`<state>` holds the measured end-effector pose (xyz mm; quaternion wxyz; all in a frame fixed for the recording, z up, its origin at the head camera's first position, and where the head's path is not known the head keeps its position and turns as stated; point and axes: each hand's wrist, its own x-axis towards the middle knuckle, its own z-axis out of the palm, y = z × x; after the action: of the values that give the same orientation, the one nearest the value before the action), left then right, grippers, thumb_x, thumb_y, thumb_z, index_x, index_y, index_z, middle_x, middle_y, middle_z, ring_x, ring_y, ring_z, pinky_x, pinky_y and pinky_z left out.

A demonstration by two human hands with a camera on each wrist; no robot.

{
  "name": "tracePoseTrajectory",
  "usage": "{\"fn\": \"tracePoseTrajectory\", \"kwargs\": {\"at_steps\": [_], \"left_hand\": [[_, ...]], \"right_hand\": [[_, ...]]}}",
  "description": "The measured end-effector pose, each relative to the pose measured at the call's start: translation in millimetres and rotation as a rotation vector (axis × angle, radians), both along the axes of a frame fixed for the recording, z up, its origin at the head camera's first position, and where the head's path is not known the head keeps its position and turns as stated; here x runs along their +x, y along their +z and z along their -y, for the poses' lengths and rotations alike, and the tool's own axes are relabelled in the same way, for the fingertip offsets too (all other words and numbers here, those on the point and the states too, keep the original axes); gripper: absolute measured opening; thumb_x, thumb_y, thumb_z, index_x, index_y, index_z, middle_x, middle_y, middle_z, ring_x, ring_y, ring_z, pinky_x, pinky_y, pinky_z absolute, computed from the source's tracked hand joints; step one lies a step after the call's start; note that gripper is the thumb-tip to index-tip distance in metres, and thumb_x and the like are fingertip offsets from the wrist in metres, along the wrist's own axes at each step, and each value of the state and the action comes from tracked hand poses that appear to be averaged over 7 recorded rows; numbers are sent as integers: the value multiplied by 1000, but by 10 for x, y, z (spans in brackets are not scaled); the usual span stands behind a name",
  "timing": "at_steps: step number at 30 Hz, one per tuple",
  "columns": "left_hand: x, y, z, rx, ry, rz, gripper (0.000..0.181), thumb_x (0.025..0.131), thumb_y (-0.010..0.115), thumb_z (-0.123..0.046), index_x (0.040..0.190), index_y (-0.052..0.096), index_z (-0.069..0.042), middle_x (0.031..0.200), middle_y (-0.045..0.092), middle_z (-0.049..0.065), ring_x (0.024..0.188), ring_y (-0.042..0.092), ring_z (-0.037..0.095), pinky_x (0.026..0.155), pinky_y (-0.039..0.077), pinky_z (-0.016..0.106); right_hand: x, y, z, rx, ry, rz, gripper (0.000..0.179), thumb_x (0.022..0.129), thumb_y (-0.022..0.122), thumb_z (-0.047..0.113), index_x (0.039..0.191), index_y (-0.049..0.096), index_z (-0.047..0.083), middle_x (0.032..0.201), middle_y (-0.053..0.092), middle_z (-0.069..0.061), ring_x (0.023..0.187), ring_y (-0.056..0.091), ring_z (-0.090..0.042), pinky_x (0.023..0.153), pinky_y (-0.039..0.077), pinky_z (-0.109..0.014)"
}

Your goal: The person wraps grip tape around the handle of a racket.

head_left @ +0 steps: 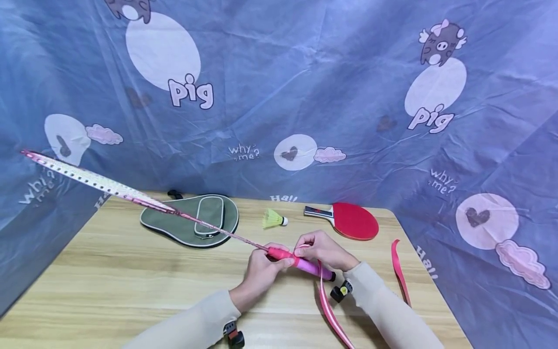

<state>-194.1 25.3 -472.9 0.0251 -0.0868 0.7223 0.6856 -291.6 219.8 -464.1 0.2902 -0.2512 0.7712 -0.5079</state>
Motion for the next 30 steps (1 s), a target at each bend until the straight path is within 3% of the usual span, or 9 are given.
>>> {"fn": "tracePoseTrajectory", "kwargs": {"at_steps": [11,18,25,30], "left_hand": [[5,77,24,98,-55,18,30,78,80,-5,107,74,-7,103,77,10,93,66,13,85,52,25],[-14,81,23,124,-91,13,31,77,75,2,107,74,-5,105,76,12,95,64,15,90,49,30],[-1,57,17,143,-117,14,34,78,71,5,111,73,-4,108,75,12,97,63,14,90,48,31],[29,35,-9,154,-94,-1,45,80,73,1,125,66,-3,125,69,16,107,62,17,95,49,28]], "right_hand": [[-30,74,3,25,18,-27,14,90,74,17,84,73,5,67,56,4,61,46,-3,55,39,-17],[-26,1,1,13,26,-20,18,94,69,20,86,70,4,69,55,5,63,45,-4,55,38,-18],[61,-132,-16,-131,26,153,28,102,57,22,84,55,1,71,59,8,65,50,-5,59,41,-17],[156,-120,30,-205,-38,198,22,101,58,16,84,54,2,75,68,8,68,55,-4,60,43,-16]]}}
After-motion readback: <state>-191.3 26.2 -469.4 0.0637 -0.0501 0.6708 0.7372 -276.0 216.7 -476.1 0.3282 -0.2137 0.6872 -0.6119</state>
